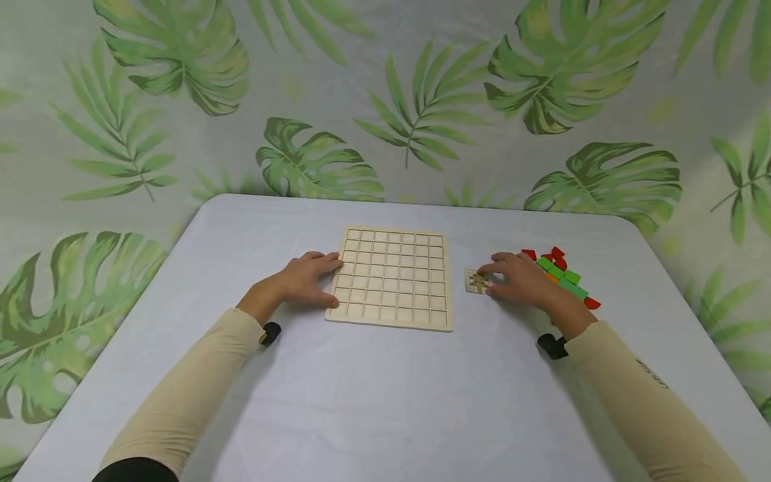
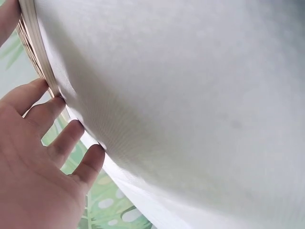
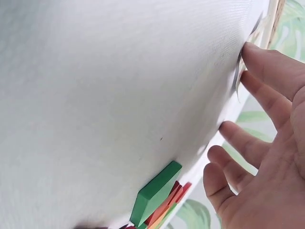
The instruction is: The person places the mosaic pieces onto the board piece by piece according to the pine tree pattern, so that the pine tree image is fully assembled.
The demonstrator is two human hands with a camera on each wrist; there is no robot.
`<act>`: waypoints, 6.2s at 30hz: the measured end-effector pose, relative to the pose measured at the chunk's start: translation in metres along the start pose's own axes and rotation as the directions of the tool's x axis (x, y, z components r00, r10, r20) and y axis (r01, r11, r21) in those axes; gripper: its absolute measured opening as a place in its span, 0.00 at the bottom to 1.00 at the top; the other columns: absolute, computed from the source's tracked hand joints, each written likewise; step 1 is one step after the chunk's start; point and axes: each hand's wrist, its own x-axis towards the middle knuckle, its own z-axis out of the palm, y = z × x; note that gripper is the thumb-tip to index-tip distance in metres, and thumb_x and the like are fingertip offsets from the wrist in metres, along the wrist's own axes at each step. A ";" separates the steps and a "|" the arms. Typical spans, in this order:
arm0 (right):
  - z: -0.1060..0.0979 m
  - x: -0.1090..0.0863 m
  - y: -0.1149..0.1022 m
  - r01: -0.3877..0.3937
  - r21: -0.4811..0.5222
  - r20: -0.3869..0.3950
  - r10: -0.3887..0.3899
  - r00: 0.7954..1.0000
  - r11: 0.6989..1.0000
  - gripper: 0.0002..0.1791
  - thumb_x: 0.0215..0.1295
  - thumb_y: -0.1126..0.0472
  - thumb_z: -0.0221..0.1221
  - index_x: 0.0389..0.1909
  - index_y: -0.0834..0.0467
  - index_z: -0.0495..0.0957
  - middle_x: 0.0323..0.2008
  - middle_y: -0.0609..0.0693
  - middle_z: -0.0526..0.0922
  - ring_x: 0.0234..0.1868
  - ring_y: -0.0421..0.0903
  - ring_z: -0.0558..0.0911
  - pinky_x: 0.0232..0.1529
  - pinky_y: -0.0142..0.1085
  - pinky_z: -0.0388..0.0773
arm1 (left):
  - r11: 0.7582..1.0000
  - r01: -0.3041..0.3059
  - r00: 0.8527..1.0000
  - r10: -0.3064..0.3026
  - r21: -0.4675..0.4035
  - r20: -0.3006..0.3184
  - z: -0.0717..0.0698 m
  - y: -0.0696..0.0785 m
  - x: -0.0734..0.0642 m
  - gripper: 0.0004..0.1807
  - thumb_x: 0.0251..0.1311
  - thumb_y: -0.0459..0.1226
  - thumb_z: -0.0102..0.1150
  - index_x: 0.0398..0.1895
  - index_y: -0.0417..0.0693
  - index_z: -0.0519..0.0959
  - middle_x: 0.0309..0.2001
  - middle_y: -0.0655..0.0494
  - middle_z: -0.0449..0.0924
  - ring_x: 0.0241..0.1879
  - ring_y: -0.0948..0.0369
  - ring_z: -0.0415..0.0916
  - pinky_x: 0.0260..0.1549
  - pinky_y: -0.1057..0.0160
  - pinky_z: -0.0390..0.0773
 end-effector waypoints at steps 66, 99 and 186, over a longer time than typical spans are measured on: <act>-0.005 -0.030 0.037 0.066 0.044 -0.039 -0.065 0.997 0.997 0.23 0.62 0.56 0.65 0.58 0.57 0.80 0.66 0.70 0.71 0.68 0.69 0.65 0.67 0.67 0.58 | 0.991 -0.111 0.994 0.110 0.071 0.022 0.009 0.055 0.034 0.49 0.50 0.56 0.71 0.74 0.50 0.64 0.76 0.47 0.58 0.76 0.43 0.50 0.68 0.35 0.60; -0.012 -0.040 0.050 0.074 0.034 -0.068 -0.071 0.995 0.997 0.23 0.60 0.59 0.66 0.58 0.57 0.80 0.66 0.71 0.69 0.67 0.72 0.63 0.64 0.69 0.59 | 0.978 -0.145 0.989 0.145 0.147 0.015 0.012 0.067 0.041 0.47 0.53 0.59 0.66 0.74 0.50 0.65 0.80 0.52 0.49 0.80 0.46 0.40 0.72 0.36 0.53; -0.006 -0.033 0.050 0.041 0.062 -0.040 -0.038 0.998 0.997 0.24 0.67 0.59 0.59 0.64 0.56 0.76 0.69 0.70 0.65 0.69 0.73 0.60 0.64 0.71 0.58 | 0.972 -0.221 0.975 0.218 0.074 0.049 0.015 0.053 0.044 0.50 0.51 0.59 0.69 0.75 0.52 0.60 0.80 0.52 0.50 0.78 0.47 0.49 0.69 0.37 0.61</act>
